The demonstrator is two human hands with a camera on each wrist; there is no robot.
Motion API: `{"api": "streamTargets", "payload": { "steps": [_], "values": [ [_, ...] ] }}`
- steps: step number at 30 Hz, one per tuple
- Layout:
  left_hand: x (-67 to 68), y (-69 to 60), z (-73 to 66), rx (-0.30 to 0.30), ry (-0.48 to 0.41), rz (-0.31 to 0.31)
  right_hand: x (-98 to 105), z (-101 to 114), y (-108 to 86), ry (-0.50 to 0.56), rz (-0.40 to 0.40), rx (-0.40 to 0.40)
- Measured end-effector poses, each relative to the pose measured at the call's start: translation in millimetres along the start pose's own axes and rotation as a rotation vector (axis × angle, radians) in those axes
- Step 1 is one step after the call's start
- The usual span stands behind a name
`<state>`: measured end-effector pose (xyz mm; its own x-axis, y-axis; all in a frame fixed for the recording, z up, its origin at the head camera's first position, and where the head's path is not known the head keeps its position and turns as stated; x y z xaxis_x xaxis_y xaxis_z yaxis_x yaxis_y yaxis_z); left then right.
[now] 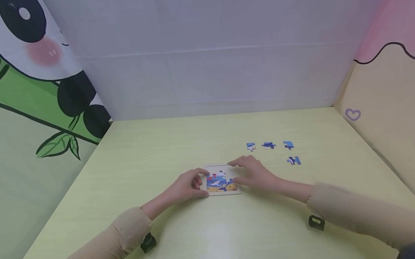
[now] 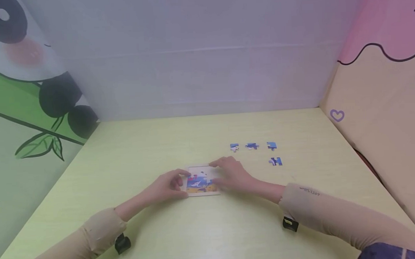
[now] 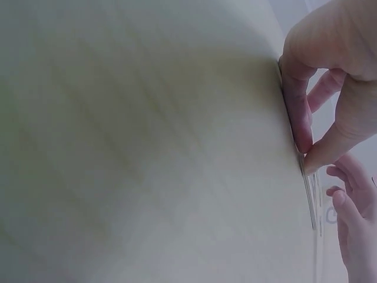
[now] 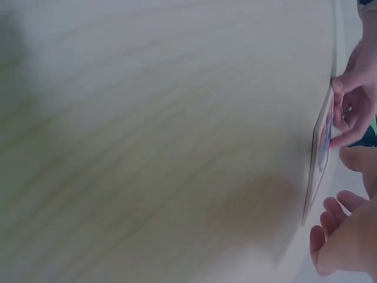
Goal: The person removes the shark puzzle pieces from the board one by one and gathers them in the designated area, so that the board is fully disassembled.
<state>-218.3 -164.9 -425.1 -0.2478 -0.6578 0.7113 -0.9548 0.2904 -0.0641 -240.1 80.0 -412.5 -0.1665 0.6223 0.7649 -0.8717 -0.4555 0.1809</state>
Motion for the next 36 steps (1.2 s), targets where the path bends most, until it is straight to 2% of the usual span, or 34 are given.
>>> {"api": "streamTargets", "payload": {
  "steps": [4,9,13,23,28,34,36],
  "values": [
    [0.4,0.1,0.1,-0.006,0.003,0.0,-13,9,3.3,-0.028,0.064,-0.027],
    [-0.5,0.5,1.5,-0.031,0.004,0.011,-21,17,4.2,-0.078,0.072,0.004],
    [-1.3,1.3,2.7,-0.035,0.001,0.014,-21,24,5.2,-0.082,0.062,0.033],
    [-0.7,1.5,3.9,-0.039,0.003,0.011,-24,24,16.9,-0.026,0.142,-0.034],
    [-0.4,1.2,3.1,-0.041,-0.004,0.006,-24,24,24.4,-0.011,0.151,-0.029],
    [-1.1,1.2,3.5,-0.033,-0.016,0.007,-22,24,31.4,-0.073,0.164,0.011],
    [-1.2,1.4,3.5,-0.033,-0.019,0.008,-22,23,32.3,-0.098,0.159,0.0]
  ]
}}
Point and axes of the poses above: each hand's wrist, its own y-axis towards the middle knuckle, its own x-axis out of the back of the hand, z = x × y, the point moved 3 cm from there along y, towards the middle knuckle, and after that the axes turned 8 degrees about -z, right-handed, at the moved point
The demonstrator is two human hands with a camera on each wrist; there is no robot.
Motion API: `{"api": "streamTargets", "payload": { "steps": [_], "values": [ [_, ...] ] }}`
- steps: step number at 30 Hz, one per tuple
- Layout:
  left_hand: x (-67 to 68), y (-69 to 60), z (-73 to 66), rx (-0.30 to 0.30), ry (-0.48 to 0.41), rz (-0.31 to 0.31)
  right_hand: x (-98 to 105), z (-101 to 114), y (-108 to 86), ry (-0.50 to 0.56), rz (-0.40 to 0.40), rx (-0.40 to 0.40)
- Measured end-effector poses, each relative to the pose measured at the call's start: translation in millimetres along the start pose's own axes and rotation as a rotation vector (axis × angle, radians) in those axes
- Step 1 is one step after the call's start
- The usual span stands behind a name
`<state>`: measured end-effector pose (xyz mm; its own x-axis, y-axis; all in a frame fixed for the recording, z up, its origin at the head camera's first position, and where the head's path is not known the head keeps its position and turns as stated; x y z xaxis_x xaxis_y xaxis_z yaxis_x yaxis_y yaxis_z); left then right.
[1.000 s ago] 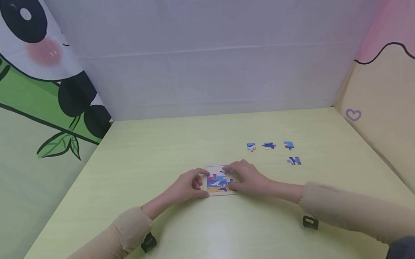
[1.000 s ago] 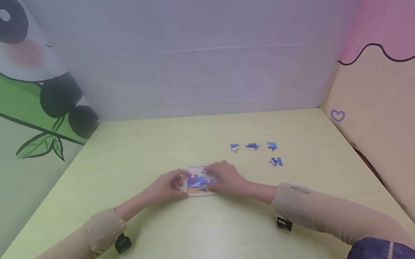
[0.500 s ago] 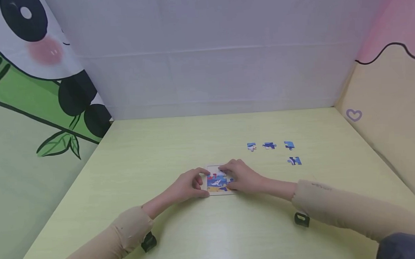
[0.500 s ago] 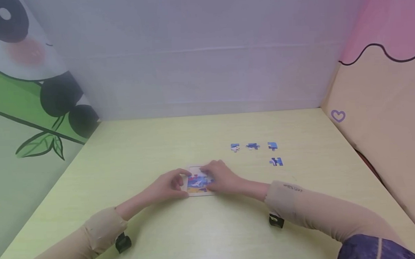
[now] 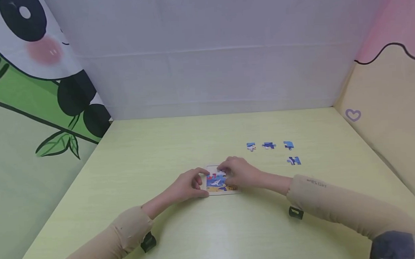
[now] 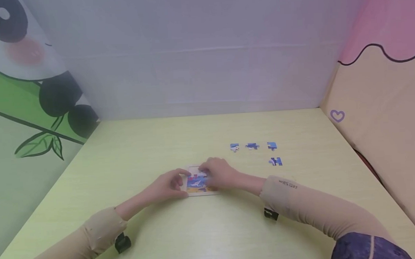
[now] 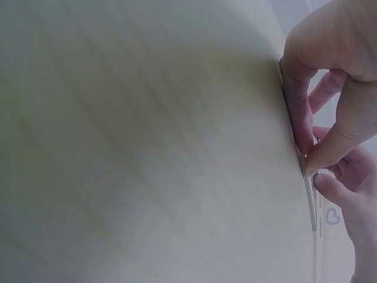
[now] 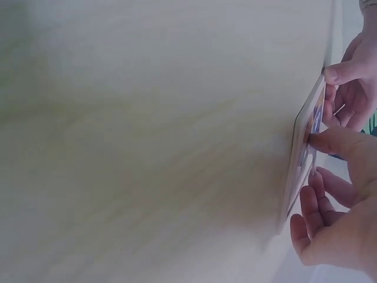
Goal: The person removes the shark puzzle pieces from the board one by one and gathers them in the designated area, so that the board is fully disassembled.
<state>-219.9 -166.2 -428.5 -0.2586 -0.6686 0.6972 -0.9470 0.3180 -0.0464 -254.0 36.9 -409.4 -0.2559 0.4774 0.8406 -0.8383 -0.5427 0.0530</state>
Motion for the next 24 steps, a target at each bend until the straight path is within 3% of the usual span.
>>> {"api": "streamTargets", "payload": {
  "steps": [7,14,19,24],
  "values": [
    [1.2,-0.9,-1.0,-0.006,0.002,0.002,0,0,-1.4,-0.012,-0.026,-0.045],
    [0.7,-1.3,0.6,0.0,0.006,0.003,-2,1,-7.1,-0.099,-0.118,0.021],
    [0.8,-1.6,0.4,-0.006,0.004,0.003,-2,0,-10.3,-0.102,-0.173,0.062],
    [0.7,-1.5,0.3,-0.01,-0.002,0.003,0,-6,-10.7,-0.085,-0.188,0.053]
  ]
}}
Point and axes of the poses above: each hand's wrist, its own y-axis towards the middle knuckle, its own x-axis out of the back of the hand, z = x × y, the point moved 3 cm from there along y, towards the middle knuckle, and after that the axes turned 8 degrees about -z, right-handed, at the moved point
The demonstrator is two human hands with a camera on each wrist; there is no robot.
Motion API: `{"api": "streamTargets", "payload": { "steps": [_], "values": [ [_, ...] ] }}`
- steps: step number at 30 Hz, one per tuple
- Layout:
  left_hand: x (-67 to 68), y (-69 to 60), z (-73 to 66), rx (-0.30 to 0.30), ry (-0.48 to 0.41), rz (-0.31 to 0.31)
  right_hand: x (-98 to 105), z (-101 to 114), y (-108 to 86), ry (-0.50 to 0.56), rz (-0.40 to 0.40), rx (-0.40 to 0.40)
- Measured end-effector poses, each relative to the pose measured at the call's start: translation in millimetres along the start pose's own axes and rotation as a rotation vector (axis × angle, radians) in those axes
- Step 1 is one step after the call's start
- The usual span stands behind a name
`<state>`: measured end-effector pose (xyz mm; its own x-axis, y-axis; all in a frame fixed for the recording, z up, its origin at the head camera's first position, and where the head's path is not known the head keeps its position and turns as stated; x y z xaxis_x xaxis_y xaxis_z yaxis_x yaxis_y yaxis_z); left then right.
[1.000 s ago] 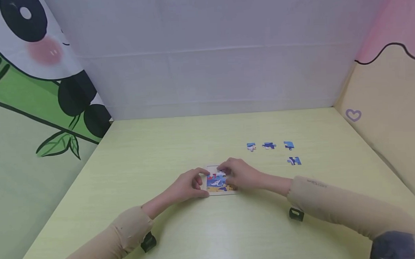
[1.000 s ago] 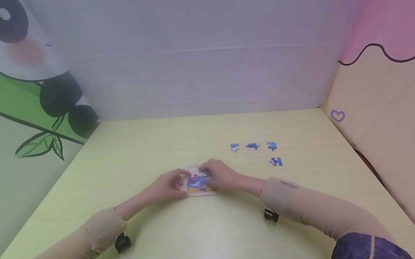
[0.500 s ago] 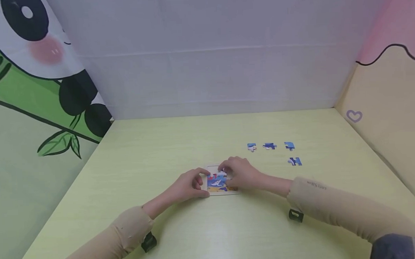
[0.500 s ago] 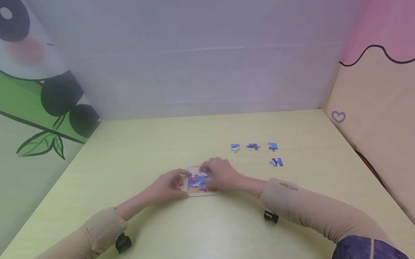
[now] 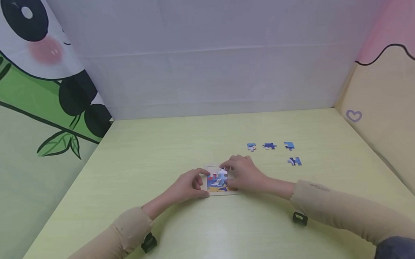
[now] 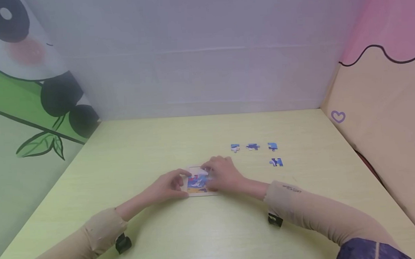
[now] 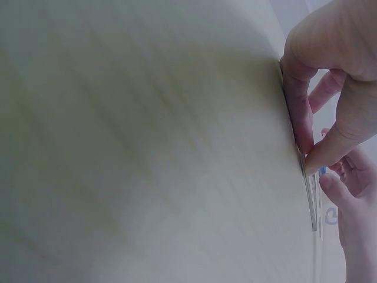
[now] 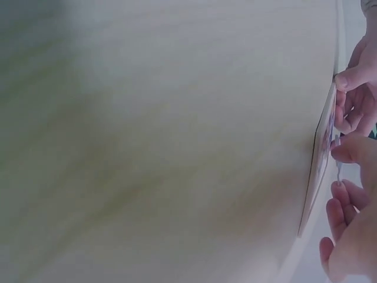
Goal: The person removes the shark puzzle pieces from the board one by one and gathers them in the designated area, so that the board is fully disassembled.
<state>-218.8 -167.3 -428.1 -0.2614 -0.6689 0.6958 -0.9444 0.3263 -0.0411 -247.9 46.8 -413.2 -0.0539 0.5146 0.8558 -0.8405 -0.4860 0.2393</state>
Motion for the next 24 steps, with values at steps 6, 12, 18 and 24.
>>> {"api": "streamTargets", "payload": {
  "steps": [6,12,18,24],
  "values": [
    [-1.0,0.5,-0.1,-0.002,-0.008,-0.007,8,-9,-4.7,0.017,-0.021,0.008],
    [-1.9,0.3,-0.9,-0.003,-0.007,-0.012,18,-26,-14.7,0.008,-0.056,-0.001],
    [-2.7,1.2,-0.9,0.0,-0.002,-0.015,27,-53,-25.1,-0.054,-0.113,-0.03],
    [-3.5,3.2,0.3,0.011,0.002,-0.014,40,-79,-33.5,-0.12,-0.129,-0.03]
  ]
}}
Point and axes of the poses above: each hand's wrist, its own y-axis towards the middle knuckle, its own x-axis out of the back of the hand, z = x × y, the point moved 3 cm from there along y, towards the middle knuckle, and after that the axes turned 8 degrees about -z, right-handed, at the moved point
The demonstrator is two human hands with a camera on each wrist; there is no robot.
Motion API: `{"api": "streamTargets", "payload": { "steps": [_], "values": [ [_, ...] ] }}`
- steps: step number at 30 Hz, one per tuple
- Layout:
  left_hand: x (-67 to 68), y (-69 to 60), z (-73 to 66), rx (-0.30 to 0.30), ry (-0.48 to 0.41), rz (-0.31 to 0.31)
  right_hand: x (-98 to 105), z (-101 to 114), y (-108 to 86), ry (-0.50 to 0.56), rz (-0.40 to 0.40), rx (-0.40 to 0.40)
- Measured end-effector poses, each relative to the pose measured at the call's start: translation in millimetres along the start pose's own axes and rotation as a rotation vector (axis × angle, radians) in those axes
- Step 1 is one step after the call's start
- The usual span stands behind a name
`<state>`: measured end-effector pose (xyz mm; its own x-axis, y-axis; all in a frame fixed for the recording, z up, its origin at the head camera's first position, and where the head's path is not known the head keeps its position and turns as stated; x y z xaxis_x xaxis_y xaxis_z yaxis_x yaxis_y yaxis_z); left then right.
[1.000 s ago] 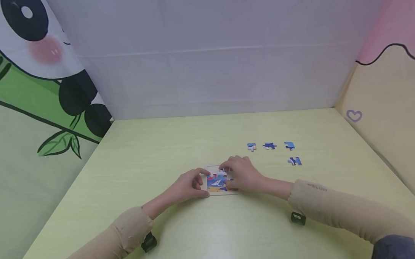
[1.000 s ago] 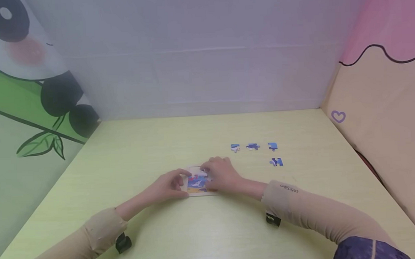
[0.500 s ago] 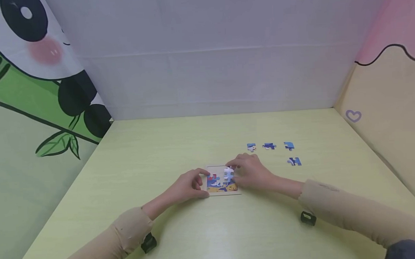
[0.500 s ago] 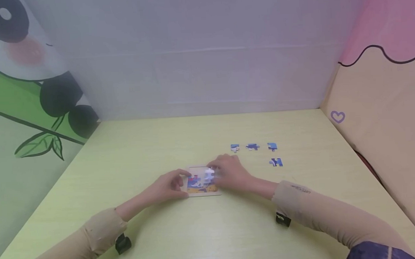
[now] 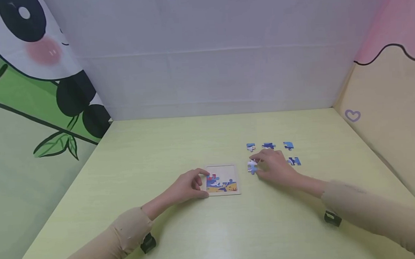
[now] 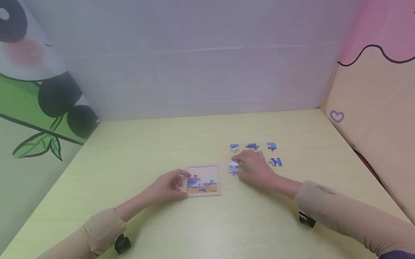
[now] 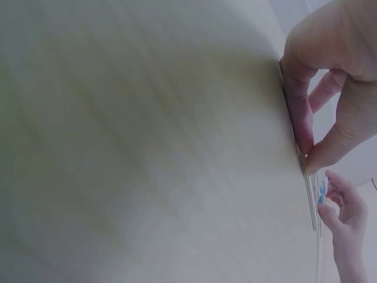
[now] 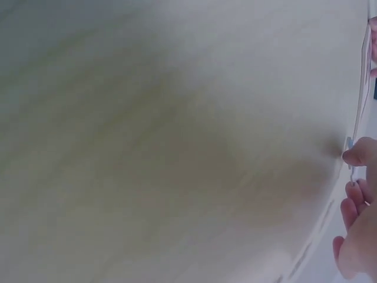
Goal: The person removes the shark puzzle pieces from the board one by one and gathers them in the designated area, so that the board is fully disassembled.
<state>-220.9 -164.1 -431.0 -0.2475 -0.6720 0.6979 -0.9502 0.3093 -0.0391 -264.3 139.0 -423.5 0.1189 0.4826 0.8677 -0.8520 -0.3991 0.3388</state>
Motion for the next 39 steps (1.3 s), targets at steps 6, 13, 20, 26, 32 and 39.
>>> {"api": "streamTargets", "payload": {
  "steps": [6,13,20,26,32,39],
  "values": [
    [0.9,0.2,0.5,0.001,-0.008,0.0,17,-20,-0.7,-0.016,0.007,0.095],
    [2.2,-0.2,-1.1,-0.003,-0.006,0.001,32,-49,4.0,-0.056,0.074,0.168],
    [3.2,0.2,-1.6,-0.017,-0.006,0.003,41,-64,2.0,-0.012,0.104,0.189],
    [3.6,0.7,0.5,-0.008,-0.001,-0.003,45,-70,1.5,0.03,0.151,0.177],
    [3.9,0.4,2.0,0.01,0.008,-0.009,45,-75,2.8,0.027,0.215,0.119],
    [4.5,-0.2,1.7,-0.001,0.014,-0.002,44,-78,4.6,0.033,0.222,0.109]
  ]
}}
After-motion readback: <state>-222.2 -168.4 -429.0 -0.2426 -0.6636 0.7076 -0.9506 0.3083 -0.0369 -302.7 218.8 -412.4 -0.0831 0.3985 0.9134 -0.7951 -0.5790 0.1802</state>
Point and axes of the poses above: each hand's wrist, its own y-axis towards the middle knuckle, its own x-axis out of the back of the hand, z = x × y, the point moved 3 cm from there along y, towards the middle knuckle, and after that the axes turned 8 degrees about -z, right-handed, at the moved point
